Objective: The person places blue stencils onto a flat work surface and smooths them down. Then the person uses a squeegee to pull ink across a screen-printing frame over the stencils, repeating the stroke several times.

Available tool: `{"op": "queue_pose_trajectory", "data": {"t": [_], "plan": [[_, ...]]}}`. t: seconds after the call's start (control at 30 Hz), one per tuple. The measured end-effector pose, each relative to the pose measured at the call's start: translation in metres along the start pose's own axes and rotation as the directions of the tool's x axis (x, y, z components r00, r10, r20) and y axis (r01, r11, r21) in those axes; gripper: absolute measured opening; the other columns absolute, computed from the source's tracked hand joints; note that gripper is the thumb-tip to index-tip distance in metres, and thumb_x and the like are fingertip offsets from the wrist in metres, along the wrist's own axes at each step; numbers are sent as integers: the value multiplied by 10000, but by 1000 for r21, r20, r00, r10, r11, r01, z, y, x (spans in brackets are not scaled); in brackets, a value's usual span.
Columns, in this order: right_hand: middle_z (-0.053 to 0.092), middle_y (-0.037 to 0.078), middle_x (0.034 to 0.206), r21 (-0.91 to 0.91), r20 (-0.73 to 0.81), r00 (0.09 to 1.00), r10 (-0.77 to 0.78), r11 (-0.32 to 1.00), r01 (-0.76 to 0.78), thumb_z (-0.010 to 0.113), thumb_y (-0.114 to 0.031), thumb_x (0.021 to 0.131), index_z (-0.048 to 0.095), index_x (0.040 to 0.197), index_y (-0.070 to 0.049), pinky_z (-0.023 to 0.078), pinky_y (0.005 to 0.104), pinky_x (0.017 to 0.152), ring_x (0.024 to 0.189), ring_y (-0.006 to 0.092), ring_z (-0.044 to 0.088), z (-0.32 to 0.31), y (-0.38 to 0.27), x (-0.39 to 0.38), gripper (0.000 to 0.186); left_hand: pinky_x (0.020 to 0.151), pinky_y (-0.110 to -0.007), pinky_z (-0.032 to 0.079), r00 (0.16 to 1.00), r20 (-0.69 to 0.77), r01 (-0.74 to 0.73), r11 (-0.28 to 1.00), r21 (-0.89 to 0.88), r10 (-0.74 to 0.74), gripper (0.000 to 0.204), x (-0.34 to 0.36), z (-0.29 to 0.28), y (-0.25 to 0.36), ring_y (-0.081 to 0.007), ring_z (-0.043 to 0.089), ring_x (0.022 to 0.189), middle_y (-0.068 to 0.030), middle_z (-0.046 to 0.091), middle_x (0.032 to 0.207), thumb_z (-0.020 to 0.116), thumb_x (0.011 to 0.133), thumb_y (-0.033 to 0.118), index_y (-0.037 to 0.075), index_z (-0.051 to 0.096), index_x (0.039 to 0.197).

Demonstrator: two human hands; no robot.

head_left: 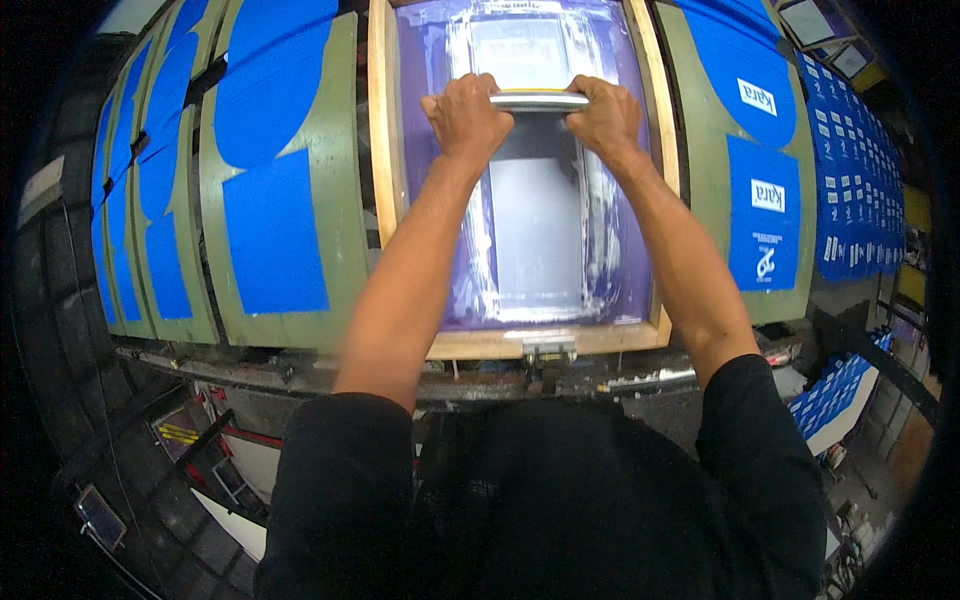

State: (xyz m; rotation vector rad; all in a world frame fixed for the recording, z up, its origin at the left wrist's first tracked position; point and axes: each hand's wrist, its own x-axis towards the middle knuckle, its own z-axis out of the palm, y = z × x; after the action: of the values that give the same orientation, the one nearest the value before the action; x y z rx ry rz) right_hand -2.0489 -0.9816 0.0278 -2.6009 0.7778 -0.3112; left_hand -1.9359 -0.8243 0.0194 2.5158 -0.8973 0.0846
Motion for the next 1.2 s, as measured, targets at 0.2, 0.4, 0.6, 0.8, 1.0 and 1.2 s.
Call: {"op": "queue_pose_trajectory", "data": {"t": [0.2, 0.4, 0.6, 0.8, 1.0, 1.2], "plan": [[739, 37, 948, -26, 36, 999, 19, 999, -19, 748, -84, 686, 744, 948, -179, 565, 391, 750, 877, 265, 707, -9, -8, -123, 279, 759, -401, 351, 1000, -4, -12, 1000, -22, 12, 124, -123, -19, 11, -221, 636, 851, -18, 653, 816, 711, 693, 92, 144, 700, 805], [722, 36, 909, -12, -44, 997, -60, 998, 60, 764, -66, 645, 719, 903, -169, 562, 396, 736, 863, 256, 697, -10, -6, -226, 282, 764, -405, 343, 996, -70, -49, 998, -29, 47, 182, -223, -33, 20, -216, 623, 842, -14, 636, 817, 699, 650, 62, 149, 680, 809], [696, 30, 850, -6, -74, 992, -98, 995, 98, 761, -62, 604, 704, 878, -173, 552, 400, 700, 823, 262, 683, -17, -8, -299, 301, 769, -403, 343, 997, -57, -56, 998, -40, 53, 222, -293, -52, 33, -225, 623, 849, -14, 628, 823, 696, 613, 56, 143, 666, 815], [710, 80, 854, 49, -10, 1000, -4, 999, 5, 717, -3, 595, 716, 864, -116, 542, 394, 731, 823, 288, 690, -27, -10, -330, 292, 772, -404, 346, 999, -5, -41, 998, -42, 41, 224, -324, -61, 40, -228, 628, 847, -27, 633, 810, 709, 588, 68, 136, 679, 800], [698, 111, 822, 121, -54, 997, -59, 990, 66, 705, -6, 608, 710, 823, -65, 544, 396, 716, 786, 297, 683, -51, -16, -257, 223, 750, -412, 322, 996, 81, -36, 993, -109, 45, 203, -247, -82, 49, -226, 615, 790, -45, 644, 793, 659, 604, 7, 108, 670, 780], [709, 126, 819, 20, -184, 965, -186, 981, 193, 729, -65, 688, 735, 877, -85, 551, 407, 701, 770, 297, 693, -33, 13, -34, 191, 754, -436, 397, 989, -81, -130, 990, -53, 125, 207, -27, -35, 24, -296, 654, 844, -95, 680, 825, 664, 672, 65, 93, 727, 867]]}}
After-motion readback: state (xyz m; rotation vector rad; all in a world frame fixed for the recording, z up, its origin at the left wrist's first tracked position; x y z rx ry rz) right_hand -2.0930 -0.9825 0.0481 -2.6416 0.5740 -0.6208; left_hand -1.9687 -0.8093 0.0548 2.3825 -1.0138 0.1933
